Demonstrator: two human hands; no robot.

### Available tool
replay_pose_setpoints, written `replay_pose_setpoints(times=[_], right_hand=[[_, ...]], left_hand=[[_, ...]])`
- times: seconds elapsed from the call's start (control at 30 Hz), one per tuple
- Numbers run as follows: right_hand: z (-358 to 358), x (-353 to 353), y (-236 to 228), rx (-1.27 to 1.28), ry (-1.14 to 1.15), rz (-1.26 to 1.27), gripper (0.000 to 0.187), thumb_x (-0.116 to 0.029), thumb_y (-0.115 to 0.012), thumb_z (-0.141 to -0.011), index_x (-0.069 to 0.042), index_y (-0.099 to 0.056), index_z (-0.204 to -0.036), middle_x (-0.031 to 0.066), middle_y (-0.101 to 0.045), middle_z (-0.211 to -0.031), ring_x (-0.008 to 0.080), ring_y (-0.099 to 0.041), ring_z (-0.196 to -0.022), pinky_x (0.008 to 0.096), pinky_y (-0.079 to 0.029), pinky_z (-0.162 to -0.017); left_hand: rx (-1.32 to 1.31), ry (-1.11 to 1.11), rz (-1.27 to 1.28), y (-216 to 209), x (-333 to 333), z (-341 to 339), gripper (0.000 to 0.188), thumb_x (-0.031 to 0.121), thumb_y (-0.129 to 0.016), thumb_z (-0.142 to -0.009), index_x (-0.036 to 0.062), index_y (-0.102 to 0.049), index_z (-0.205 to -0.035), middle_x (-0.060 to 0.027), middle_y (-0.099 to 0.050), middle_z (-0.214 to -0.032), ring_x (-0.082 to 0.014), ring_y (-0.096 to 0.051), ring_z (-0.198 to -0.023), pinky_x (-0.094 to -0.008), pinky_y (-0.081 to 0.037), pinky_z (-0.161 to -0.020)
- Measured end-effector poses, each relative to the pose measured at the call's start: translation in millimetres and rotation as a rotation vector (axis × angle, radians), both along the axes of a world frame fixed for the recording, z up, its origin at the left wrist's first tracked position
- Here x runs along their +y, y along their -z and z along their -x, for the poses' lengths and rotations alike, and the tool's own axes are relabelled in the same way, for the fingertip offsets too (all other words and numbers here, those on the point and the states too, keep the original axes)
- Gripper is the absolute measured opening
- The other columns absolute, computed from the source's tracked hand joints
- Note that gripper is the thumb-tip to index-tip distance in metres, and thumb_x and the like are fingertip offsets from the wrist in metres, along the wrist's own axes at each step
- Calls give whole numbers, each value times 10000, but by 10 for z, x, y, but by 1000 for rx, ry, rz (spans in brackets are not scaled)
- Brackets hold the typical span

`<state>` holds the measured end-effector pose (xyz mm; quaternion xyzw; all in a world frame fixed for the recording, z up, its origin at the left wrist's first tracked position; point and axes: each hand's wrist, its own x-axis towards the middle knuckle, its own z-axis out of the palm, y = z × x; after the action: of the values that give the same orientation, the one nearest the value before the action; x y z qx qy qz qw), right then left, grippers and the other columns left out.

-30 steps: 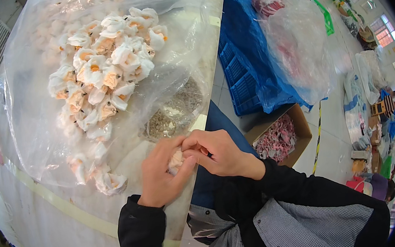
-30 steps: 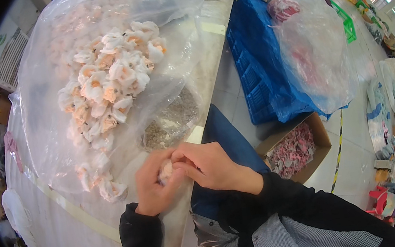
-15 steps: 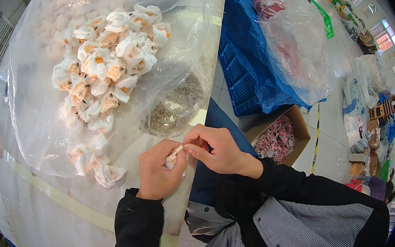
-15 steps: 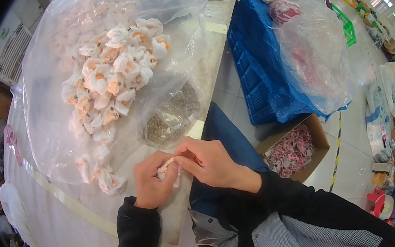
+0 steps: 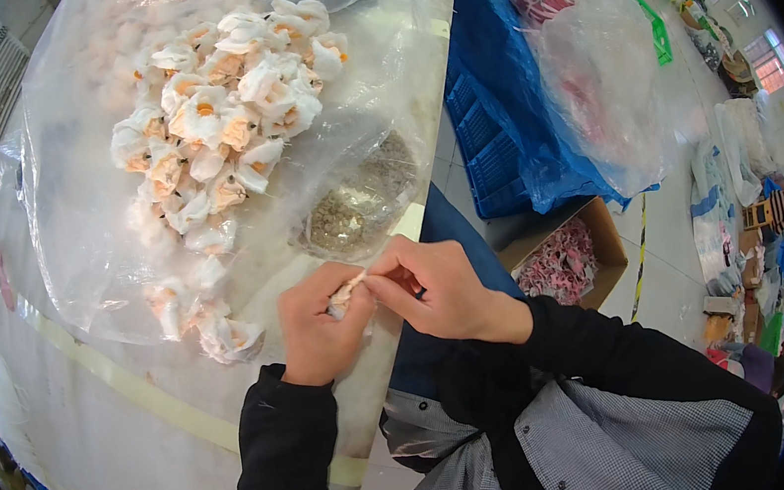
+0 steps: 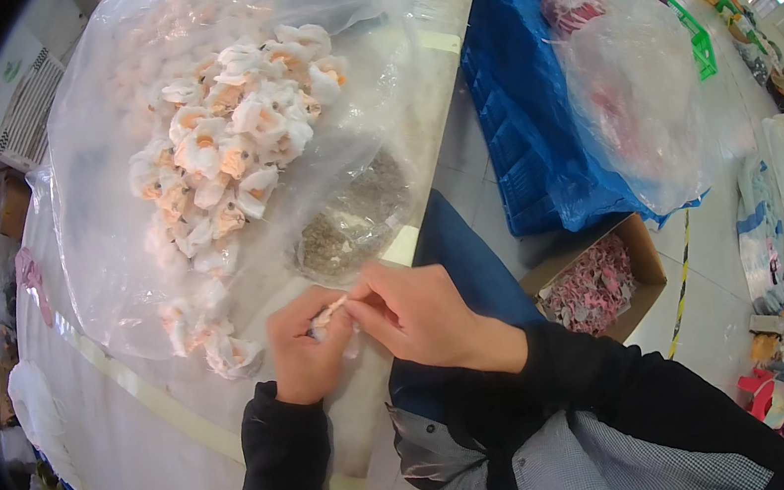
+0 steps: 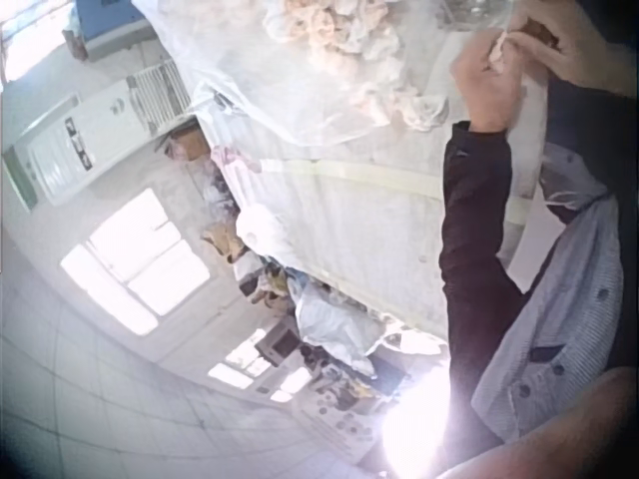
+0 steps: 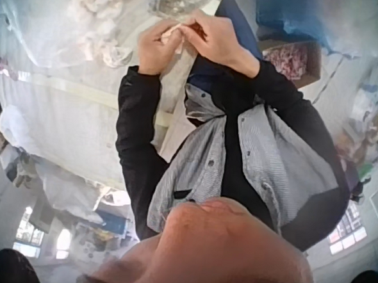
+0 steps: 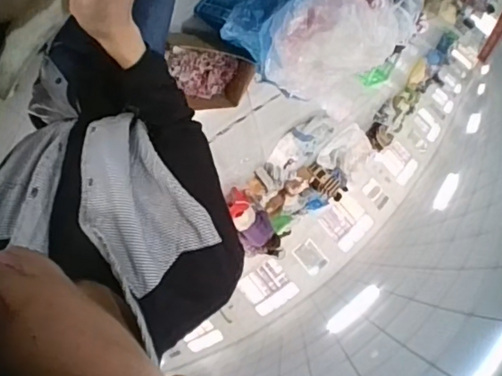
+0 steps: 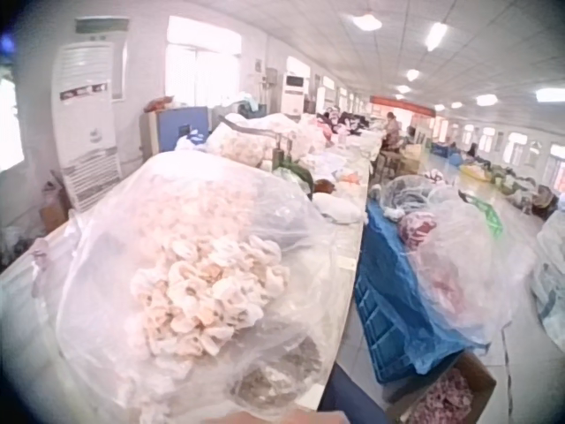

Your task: The person repeatedly picks small white fabric items from a plastic bag and attaches small metallic beads to them by hand. The finished items are placed on the table. The process is repetitive and continues throughout the clip.

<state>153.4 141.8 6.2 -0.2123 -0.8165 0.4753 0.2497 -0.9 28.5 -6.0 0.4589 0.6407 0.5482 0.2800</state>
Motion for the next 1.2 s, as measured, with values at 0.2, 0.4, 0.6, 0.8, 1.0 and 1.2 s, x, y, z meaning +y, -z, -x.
replay_pose_setpoints(times=[0.2,0.4,0.6,0.8,1.0,1.2], right_hand=[[366,369,-149,31,35,-411,109,-190,-726,-936,-86,-694,-934,92,-665,-789,288,-661,-749,388,-499,-686],[702,586,75,-343,45,-1023,144,-222,-769,-849,-112,-694,-904,39,-661,-898,261,-613,-960,387,-451,-881],[701,656,161,-160,42,-936,82,-147,-760,-854,-106,-694,-881,39,-671,-870,258,-627,-909,391,-487,-818],[651,577,-41,41,-10,-414,76,-94,-769,-909,-36,-751,-955,70,-691,-869,226,-646,-753,333,-529,-686],[565,381,-146,39,-97,-46,116,-86,-764,-928,-31,-768,-1030,92,-722,-941,207,-688,-769,287,-529,-686],[583,335,-59,128,-122,-230,124,-52,-722,-907,-40,-745,-1028,130,-697,-934,343,-682,-852,409,-538,-714]], left_hand=[[32,-205,40,-38,-24,78,142,91,-706,-898,-30,-714,-970,-117,-690,-803,-161,-659,-728,-296,-515,-710],[-86,-275,-16,50,12,94,131,78,-676,-937,-49,-681,-966,-20,-634,-776,-76,-546,-733,-264,-466,-678],[-67,-307,-4,6,9,79,137,83,-681,-935,-48,-681,-978,-21,-635,-777,-79,-546,-724,-265,-466,-676],[-74,-316,13,35,12,90,141,83,-684,-933,-48,-687,-987,-27,-644,-785,-78,-556,-734,-265,-471,-683],[-91,-335,1,57,8,100,149,82,-689,-926,-55,-683,-986,-36,-650,-789,-81,-555,-734,-267,-470,-685],[-118,-337,7,44,5,110,143,78,-687,-911,-56,-685,-962,-36,-650,-781,-80,-551,-729,-268,-463,-677]])
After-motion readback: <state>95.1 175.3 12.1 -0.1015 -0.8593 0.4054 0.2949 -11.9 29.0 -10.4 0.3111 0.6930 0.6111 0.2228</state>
